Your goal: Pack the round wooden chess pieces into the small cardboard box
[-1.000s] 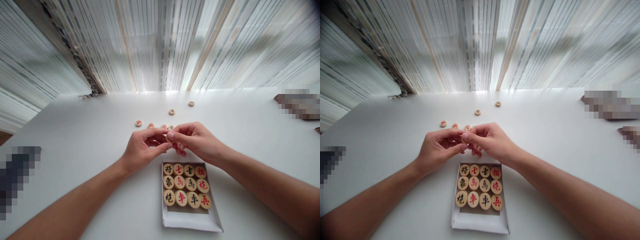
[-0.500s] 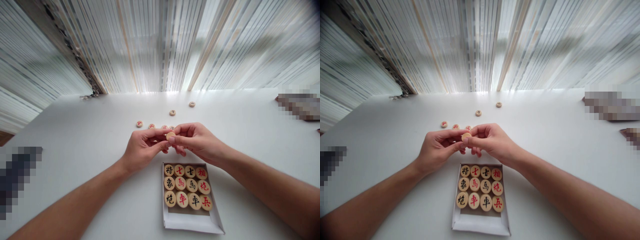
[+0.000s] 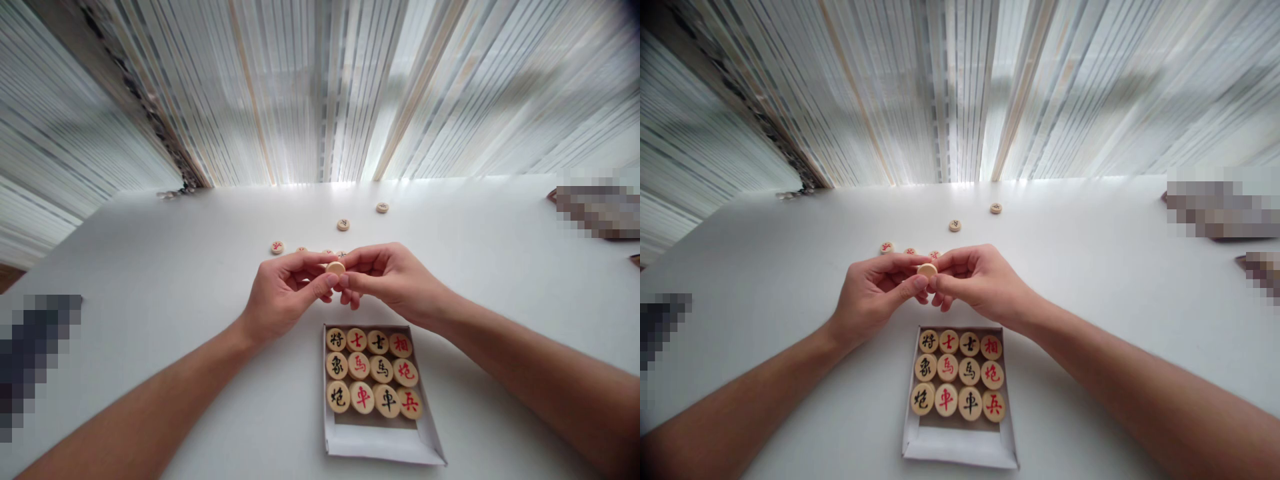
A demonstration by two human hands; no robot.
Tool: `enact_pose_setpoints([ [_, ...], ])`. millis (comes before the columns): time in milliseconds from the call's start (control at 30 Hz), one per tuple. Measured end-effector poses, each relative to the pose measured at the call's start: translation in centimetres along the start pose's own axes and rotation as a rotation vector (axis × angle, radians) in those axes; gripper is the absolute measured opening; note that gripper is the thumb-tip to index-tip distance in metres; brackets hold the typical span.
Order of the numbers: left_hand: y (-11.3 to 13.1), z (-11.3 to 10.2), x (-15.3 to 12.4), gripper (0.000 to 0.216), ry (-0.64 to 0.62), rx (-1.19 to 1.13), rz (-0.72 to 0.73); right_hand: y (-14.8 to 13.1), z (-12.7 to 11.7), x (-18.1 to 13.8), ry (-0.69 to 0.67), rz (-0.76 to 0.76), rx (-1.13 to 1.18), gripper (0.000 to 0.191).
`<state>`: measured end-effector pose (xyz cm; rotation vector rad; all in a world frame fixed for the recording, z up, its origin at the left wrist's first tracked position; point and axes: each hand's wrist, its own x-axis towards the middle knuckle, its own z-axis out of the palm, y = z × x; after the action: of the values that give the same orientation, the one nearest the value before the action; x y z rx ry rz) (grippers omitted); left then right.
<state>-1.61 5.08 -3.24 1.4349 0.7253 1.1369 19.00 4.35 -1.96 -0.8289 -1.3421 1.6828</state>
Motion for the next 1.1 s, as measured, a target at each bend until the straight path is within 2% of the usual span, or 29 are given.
enact_pose_setpoints([
  [200,-0.6,-0.2,0.0,0.024,0.106,0.032,0.011,0.1,0.1,0.2,0.095,-0.022,-0.071,0.035],
  [333,-0.9,-0.3,-0.1,0.018,0.129,0.068,0.047,0.2,0.1,0.1,0.166,-0.017,-0.119,0.039],
  [467,-0.9,-0.4,-0.3,0.010,0.109,0.169,0.103,0.4,0.1,0.1,0.160,-0.037,-0.128,0.039],
  [633,-0.8,-0.4,-0.2,0.015,0.109,0.211,0.093,0.7,0.0,0.1,0.151,-0.048,-0.075,0.041],
  [800,-0.7,-0.3,-0.2,0.010,0.095,0.245,0.083,0.6,0.0,-0.3,0.173,-0.133,-0.296,0.035],
  [1100,-0.5,-0.2,-0.3,0.017,0.056,0.268,0.184,-1.0,0.8,-1.2,0.180,-0.272,-0.663,0.016],
])
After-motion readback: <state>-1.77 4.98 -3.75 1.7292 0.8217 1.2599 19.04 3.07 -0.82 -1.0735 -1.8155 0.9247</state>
